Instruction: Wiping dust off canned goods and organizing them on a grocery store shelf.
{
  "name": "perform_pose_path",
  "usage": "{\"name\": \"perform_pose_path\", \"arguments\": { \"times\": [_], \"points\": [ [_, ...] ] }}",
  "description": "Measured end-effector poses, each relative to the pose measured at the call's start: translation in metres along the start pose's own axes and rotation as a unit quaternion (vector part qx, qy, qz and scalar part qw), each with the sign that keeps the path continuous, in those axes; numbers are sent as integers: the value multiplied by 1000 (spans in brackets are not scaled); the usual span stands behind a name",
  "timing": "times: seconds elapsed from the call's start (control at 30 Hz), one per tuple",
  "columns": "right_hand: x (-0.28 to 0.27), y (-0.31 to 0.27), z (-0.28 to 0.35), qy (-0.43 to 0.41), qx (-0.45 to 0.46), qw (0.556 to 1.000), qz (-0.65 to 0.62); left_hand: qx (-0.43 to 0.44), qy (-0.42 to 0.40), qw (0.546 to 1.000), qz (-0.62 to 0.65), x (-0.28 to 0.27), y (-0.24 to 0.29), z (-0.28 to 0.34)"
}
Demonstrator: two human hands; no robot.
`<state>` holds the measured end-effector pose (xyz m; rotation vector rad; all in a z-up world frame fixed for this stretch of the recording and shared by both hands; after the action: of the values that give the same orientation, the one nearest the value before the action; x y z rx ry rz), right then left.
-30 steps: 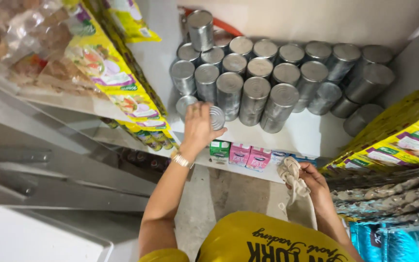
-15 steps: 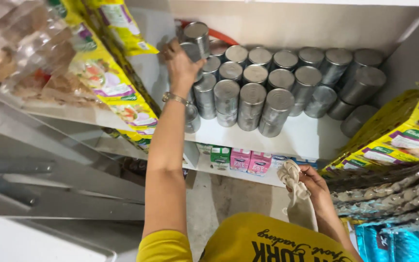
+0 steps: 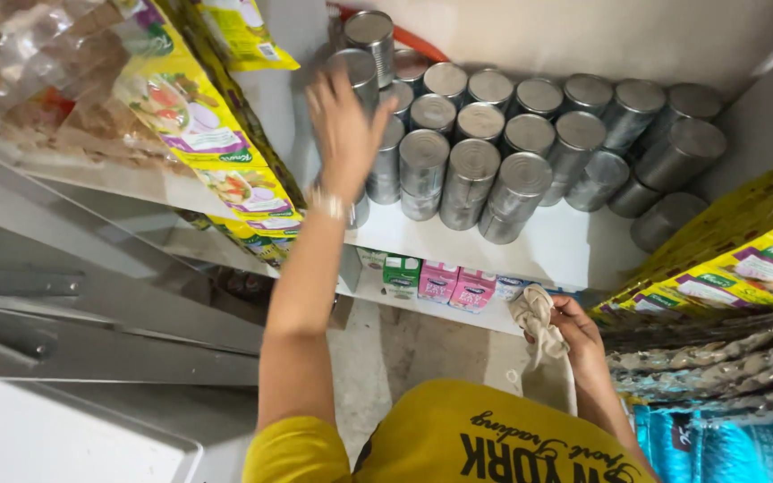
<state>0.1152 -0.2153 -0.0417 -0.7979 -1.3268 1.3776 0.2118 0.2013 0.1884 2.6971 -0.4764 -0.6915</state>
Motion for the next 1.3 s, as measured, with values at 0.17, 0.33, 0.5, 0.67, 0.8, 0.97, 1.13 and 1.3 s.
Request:
{"name": "perform_pose_path", "arguments": {
  "times": [0.17, 0.33, 0.5, 0.67, 0.8, 0.97, 1.13, 1.3],
  "points": [
    [0, 0, 0, 14, 2, 1000, -6, -112, -81, 987, -78, 1, -25, 99],
    [12, -1, 3, 11, 19, 1000, -10, -259, -167, 945, -113, 29, -79, 133],
    [10, 13, 2, -11, 13, 1000, 0, -259, -155, 950, -81, 30, -83, 141],
    [12, 4, 7, 2, 20, 999, -28, -201, -162, 965, -41, -26, 6, 113],
    [10, 0, 11, 11, 32, 999, -4, -133, -129, 977, 107, -67, 89, 60],
    [7, 2, 7, 3, 15, 1000, -7, 33, -74, 987, 139, 0, 90, -11],
    [-2, 11, 17, 36, 31, 999, -17, -20, -114, 991, 60, 102, 41, -72],
    [-18, 35, 16, 43, 46, 998, -15, -47, -158, 985, -47, 164, 6, -91]
  ]
}}
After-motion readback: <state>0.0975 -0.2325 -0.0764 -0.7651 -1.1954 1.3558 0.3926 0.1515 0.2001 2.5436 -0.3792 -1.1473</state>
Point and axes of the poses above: each hand's wrist, its own z-axis away from the middle knuckle, its own x-axis out of the palm, y = z × x, the point moved 6 cm from there along -z, towards the middle knuckle, and after that the axes turned 13 degrees about z, right-handed, at the moved point
